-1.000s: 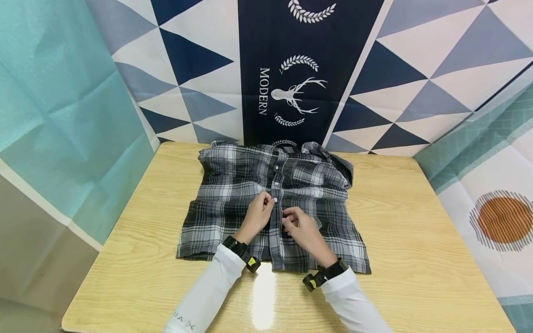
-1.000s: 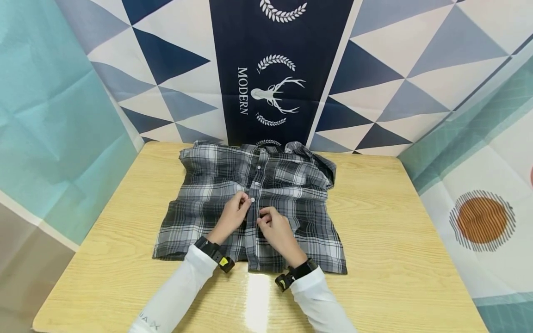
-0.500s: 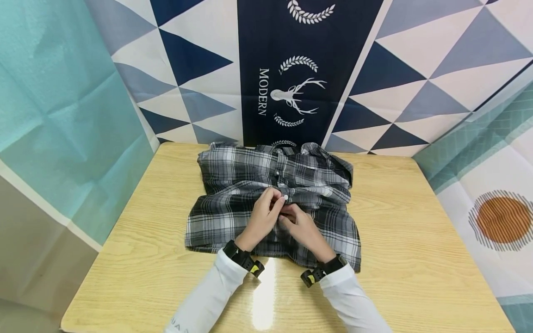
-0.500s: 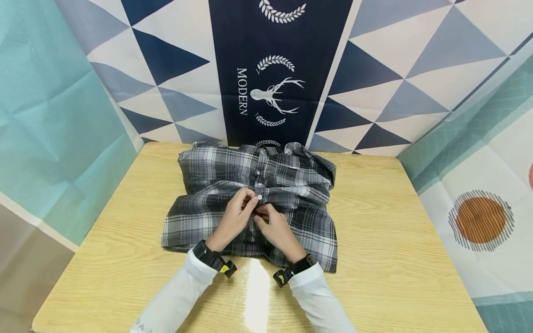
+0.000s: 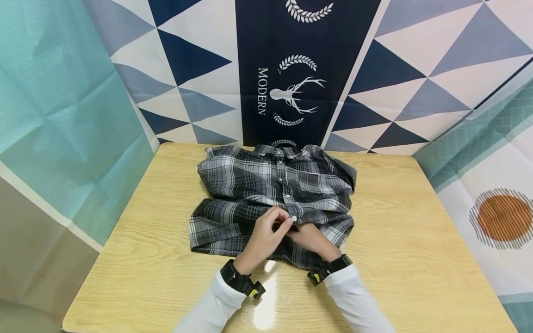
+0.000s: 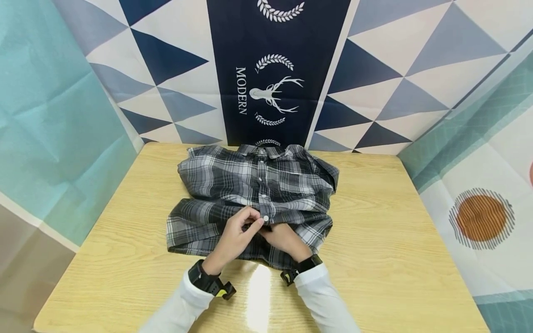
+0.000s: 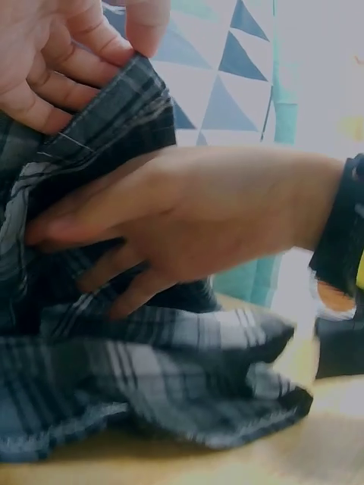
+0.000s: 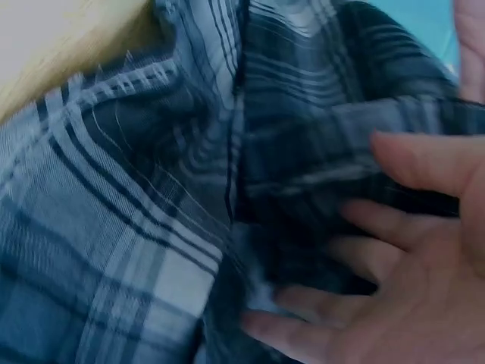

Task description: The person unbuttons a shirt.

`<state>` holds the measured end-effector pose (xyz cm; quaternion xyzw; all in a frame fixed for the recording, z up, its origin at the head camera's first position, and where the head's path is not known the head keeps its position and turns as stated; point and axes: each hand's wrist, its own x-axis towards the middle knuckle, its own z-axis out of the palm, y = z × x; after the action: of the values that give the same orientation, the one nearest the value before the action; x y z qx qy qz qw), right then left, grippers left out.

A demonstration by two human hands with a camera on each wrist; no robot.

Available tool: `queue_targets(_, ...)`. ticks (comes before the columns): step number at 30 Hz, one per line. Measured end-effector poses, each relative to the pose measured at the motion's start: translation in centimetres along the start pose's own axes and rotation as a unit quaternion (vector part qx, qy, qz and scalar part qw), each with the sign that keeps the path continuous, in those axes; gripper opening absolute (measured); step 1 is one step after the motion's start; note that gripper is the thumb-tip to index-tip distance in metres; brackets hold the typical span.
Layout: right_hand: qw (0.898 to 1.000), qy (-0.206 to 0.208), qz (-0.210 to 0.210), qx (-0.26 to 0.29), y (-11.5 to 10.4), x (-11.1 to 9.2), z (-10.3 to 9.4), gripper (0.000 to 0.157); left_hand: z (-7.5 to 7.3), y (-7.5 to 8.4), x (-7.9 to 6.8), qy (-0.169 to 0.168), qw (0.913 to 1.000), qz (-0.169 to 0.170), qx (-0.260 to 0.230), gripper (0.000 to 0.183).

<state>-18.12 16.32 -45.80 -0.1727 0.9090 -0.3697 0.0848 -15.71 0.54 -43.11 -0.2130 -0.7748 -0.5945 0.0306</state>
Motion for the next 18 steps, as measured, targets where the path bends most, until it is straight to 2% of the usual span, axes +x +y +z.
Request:
queue_targets(2,0.999,-0.031,-0.012,-0.013,0.0,-0.6,-0.5,0.026,-0.1,0.4,-0.4,-0.003,0.9999,-0.013,0.005,0.010)
queue_targets(4,0.998,-0.061,-0.012,-0.016,-0.2,-1.2,-1.1,0.017,-0.4,1.1,-0.7,-0.002,0.9998,-0.016,0.008,0.009)
queue_targets(5,0.997,-0.072,-0.008,-0.016,-0.4,-1.5,-1.5,0.012,-0.5,1.5,-0.9,0.000,0.9998,-0.017,0.009,0.009)
queue_targets(7,0.996,-0.078,-0.003,-0.033,-0.9,-2.1,-2.3,0.015,-0.8,2.2,-1.1,0.001,0.9997,-0.023,0.010,0.009)
queue_targets(10,0.997,-0.056,0.018,-0.056,-1.9,-2.8,-3.4,0.020,-0.8,2.3,-1.3,0.005,0.9997,-0.024,0.008,0.009)
queue_targets(12,0.997,-0.030,0.028,-0.066,-2.7,-3.4,-4.0,0.016,-0.8,2.2,-1.4,0.006,0.9996,-0.026,0.008,0.008)
queue_targets(18,0.996,0.053,0.056,-0.042,-4.8,-4.2,-4.4,0.015,-0.5,1.8,-1.4,0.044,0.9990,0.004,-0.003,0.005)
